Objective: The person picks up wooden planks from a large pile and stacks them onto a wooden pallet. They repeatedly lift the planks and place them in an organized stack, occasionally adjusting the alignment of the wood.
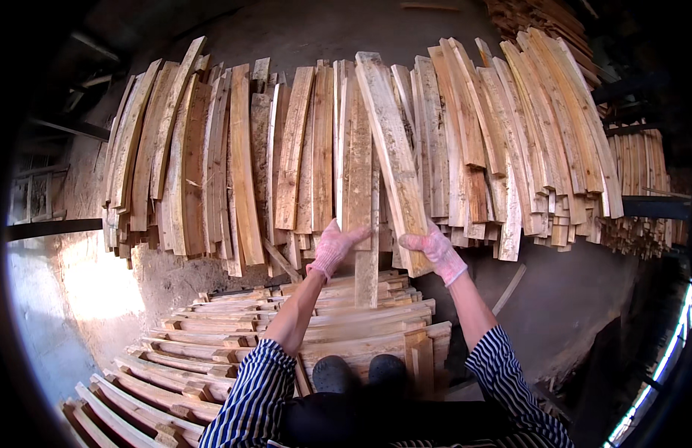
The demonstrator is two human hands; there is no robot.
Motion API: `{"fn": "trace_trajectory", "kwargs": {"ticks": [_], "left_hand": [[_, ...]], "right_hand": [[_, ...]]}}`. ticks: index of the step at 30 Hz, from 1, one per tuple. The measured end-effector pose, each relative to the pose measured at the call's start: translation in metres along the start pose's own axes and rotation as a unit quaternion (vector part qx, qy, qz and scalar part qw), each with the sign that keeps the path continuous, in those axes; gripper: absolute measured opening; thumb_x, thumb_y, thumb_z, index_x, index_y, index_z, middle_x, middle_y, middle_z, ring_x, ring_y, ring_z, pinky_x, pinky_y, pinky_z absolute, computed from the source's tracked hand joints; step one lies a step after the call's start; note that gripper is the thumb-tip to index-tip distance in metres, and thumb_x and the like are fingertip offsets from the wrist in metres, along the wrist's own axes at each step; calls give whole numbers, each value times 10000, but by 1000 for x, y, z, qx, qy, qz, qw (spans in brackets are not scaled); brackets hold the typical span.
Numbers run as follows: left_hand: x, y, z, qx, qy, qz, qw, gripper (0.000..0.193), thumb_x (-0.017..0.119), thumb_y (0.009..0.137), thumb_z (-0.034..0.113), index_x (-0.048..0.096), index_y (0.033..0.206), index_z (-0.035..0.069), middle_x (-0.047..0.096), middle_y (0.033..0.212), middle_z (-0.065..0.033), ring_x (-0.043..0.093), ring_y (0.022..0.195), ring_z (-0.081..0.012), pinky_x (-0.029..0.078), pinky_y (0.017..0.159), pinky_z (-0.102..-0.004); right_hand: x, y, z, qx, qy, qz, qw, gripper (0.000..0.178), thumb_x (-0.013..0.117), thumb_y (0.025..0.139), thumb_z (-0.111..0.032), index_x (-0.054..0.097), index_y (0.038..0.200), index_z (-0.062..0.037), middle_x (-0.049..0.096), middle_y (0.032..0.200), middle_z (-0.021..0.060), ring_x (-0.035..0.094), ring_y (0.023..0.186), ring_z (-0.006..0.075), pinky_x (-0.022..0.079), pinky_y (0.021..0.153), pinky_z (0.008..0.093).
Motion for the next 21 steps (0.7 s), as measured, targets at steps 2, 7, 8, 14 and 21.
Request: {"fn": "trace_trajectory", "kwargs": {"ticks": [2,7,8,14,21], "left_hand": [[36,-42,1,2,137,94,986,1102,785,897,247,-29,1580,-47,504,1480,-268,436,1432,-299,342,1206,-376],[-11,-90,15,-20,214,262,941,1195,911,744,273,120,1586,-33,626,1331,-262,596,1263,-306,454,1101,-392],[-5,-87,21,17,266,231,936,1100,905,741,264,207,1537,-34,648,1291,-253,622,1216,-313,475,1072,-398],[75,-91,40,55,597,259,758,751,876,728,236,471,1301,-31,712,1102,-242,699,1034,-280,556,930,-380],[100,-89,8,-10,614,191,766,887,745,904,240,193,1529,-60,665,1089,-236,682,903,-268,607,724,-355]], "right_hand": [[-3,18,16,43,2,14,999,696,673,967,-127,308,1544,6,557,1410,220,683,1098,215,600,902,325],[86,38,10,71,-14,46,996,663,830,857,-189,514,1419,-36,649,1329,107,672,1106,186,548,983,307],[85,37,6,65,-42,42,996,672,836,850,-193,516,1424,-48,647,1325,92,671,1095,184,547,981,311],[59,19,-36,0,-120,42,992,650,830,855,-177,530,1425,-90,679,1184,36,654,1049,167,531,986,322],[41,-5,5,18,47,61,997,864,878,787,-381,478,1462,-19,636,1351,100,546,1316,234,377,1184,361]]}}
Point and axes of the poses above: each hand's wrist, its own y-axis towards the middle knuckle, its own x-axis out of the palm, z = x × y, the point moved 5 cm from there along y, towards the middle knuckle
